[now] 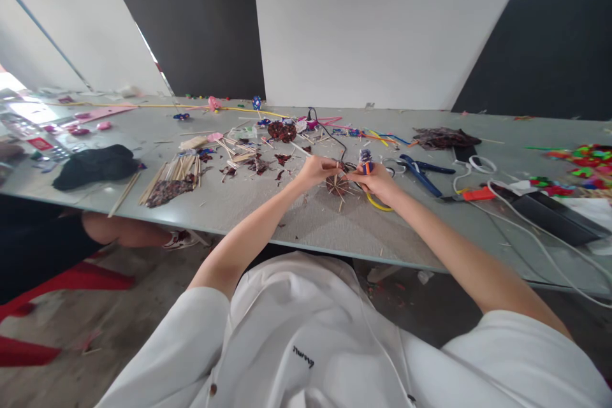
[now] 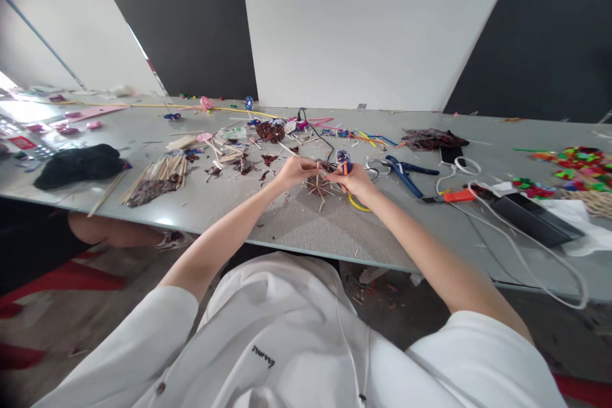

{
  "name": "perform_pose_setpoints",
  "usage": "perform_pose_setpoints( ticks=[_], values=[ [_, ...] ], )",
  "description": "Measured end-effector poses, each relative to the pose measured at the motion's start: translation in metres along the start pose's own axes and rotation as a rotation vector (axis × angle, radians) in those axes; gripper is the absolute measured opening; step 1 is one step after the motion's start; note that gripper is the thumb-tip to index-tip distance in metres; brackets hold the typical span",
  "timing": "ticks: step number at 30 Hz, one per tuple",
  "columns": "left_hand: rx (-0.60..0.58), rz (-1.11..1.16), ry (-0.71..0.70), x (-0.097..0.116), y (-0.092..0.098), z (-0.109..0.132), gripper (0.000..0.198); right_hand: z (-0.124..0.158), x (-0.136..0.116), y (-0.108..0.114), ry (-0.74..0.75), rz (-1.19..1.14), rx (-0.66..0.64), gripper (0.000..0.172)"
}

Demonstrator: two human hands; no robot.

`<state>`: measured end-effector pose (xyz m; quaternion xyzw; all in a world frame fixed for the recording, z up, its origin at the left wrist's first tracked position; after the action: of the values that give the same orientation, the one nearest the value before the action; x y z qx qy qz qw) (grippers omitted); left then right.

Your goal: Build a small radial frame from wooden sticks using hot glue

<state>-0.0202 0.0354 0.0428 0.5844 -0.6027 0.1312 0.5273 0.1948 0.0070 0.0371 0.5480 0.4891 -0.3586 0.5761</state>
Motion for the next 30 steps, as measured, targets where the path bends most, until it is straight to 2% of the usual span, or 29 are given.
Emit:
perform_pose_setpoints(
  ticks=[7,16,30],
  values=[
    [-0.033,0.025,-0.001,-0.011,-0.005,-0.003,0.036,0.003,-0.003,-0.002,0.006,0.058,0.0,0.062],
    [-0.041,0.037,-0.009,-0.011,-0.007,-0.003,0.035,0.001,0.002,0.0,0.023,0.072,-0.011,0.063],
    [-0.022,0.049,-0.033,-0.017,-0.008,-0.004,0.034,0.0,0.003,0.0,0.018,0.11,0.018,0.051]
  ],
)
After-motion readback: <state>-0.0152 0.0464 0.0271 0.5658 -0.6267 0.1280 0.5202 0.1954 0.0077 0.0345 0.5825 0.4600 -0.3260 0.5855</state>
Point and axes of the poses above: each hand's wrist, its own z-axis away from the middle knuckle, its own y-axis out of the back of the hand, x = y × z, the point moved 2 cm from there along -z, towards the middle knuckle, and after that the axes turned 5 degrees about z, right-handed, at the moved point
